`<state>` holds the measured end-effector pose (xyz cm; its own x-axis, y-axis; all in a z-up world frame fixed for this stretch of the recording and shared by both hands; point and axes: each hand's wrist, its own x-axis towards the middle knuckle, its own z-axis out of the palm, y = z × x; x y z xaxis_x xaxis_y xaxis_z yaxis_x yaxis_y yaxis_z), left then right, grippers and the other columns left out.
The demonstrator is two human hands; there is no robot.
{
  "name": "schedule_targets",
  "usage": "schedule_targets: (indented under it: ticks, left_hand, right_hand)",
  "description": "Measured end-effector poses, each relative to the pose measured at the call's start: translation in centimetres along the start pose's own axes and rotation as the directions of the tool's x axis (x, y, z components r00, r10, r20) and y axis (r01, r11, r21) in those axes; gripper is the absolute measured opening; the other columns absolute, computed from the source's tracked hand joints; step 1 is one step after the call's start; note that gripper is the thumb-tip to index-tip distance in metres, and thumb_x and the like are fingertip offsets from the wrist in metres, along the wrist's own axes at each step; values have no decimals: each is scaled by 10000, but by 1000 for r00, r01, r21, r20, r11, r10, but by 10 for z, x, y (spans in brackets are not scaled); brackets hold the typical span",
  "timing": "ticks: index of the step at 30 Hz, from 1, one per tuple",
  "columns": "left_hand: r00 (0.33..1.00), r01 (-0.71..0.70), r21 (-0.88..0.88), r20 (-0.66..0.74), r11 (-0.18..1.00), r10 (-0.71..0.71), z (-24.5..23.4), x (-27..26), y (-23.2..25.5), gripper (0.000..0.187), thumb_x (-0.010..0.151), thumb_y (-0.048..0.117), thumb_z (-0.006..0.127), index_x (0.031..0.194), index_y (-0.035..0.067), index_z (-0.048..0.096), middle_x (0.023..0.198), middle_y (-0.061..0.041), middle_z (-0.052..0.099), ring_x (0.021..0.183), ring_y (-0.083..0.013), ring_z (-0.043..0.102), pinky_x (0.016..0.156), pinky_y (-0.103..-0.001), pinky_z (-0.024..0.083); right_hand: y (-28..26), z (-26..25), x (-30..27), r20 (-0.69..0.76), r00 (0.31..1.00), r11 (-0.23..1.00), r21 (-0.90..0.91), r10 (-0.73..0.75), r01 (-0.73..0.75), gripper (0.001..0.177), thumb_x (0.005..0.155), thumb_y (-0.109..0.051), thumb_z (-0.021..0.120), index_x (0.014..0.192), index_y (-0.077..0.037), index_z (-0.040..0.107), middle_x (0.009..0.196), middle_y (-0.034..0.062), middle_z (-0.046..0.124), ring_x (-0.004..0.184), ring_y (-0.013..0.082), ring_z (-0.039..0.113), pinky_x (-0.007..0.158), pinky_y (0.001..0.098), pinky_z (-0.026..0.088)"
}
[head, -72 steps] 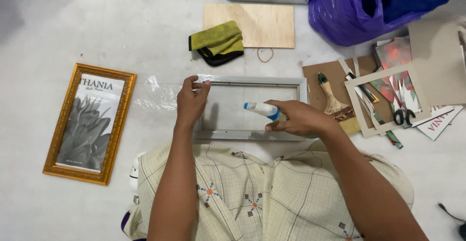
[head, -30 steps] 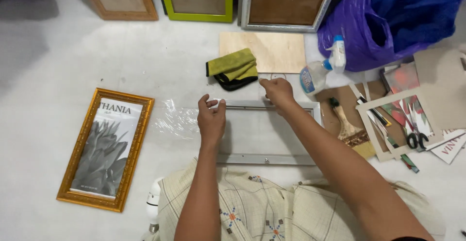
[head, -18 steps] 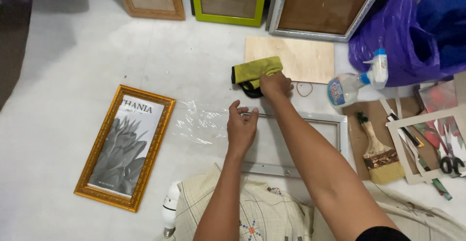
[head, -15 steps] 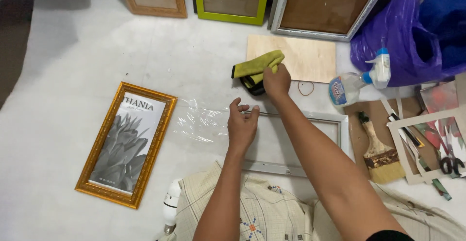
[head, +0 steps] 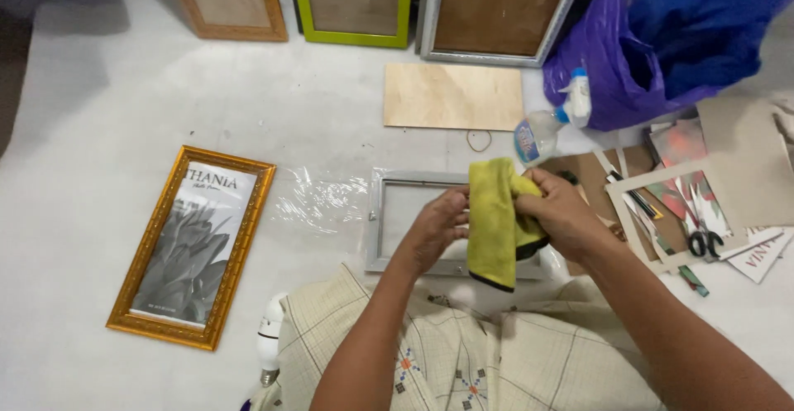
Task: Cleaning a picture frame using a brush, spray cleaner, and a cloth
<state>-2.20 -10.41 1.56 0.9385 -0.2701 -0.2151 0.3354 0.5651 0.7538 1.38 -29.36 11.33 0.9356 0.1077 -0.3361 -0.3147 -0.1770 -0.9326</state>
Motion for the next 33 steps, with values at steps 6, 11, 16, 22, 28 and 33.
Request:
schedule_targets:
  ticks: [6, 11, 16, 22, 28, 33]
  left_hand:
    - [990, 23, -241, -132, 970, -56, 31, -13, -27, 411, 857, 145, 809, 1221, 59, 639, 1008, -79, 661, 858, -216, 721, 725, -365, 637]
    - [972, 51, 16, -232, 999, -46, 22, -12, -18, 482, 759, 118, 900, 1173, 69, 657, 979, -98, 682, 880, -218, 714, 734, -394, 651]
    - [923, 180, 183, -371, 966, -102, 23, -7, -15, 508, 785, 247, 876, 1181, 30, 643, 983, -171, 683, 886, -275, 703, 752, -440, 647]
    - [854, 186, -57, -485, 981, -190, -4, 16, -52, 500, 917, 334, 719, 1275, 14, 576, 1045, -190, 677, 910, -298, 711, 795, -488, 645]
    - [879, 126, -378, -386, 917, -280, -13, 27, -48, 461, 984, 315, 532, 1300, -22, 525, 1123, -289, 638, 990, -386, 697, 838, -594, 595]
    - [948, 208, -446, -129, 871, -292, 29, 2, -9, 416, 934, 299, 666, 1245, 29, 607, 1117, -160, 652, 925, -241, 680, 827, -431, 636]
  right_hand:
    - [50, -42, -16, 51, 994, 951, 289, 100, -110, 465, 853, -180, 746, 1292, -65, 646, 926, 129, 644, 759, 229, 656, 665, 415, 590]
    - [22, -11, -28, 64, 998, 998, 53, 28, -31, 389, 741, -54, 891, 1082, 15, 718, 907, 92, 632, 855, 175, 596, 743, 323, 547]
    - [63, -5, -1, 226, 927, 875, -322, -300, 362, 612, 700, -161, 940, 1277, -113, 746, 1217, 160, 746, 1164, 303, 690, 1010, 459, 522]
    - [72, 17, 4, 340, 820, 545, -620, -461, 564, 439, 842, -93, 722, 1255, -240, 756, 1244, 103, 727, 1172, 333, 685, 1001, 441, 540]
    - [78, 18, 12, 307, 789, 554, -578, -533, 599, 270, 778, -140, 726, 1020, -228, 810, 1218, 22, 754, 1199, 284, 667, 1014, 444, 500]
    - [76, 15, 9, 228, 938, 551, -763, -260, 338, 343, 769, -341, 772, 1064, -215, 651, 939, 63, 726, 950, 330, 732, 885, 478, 560]
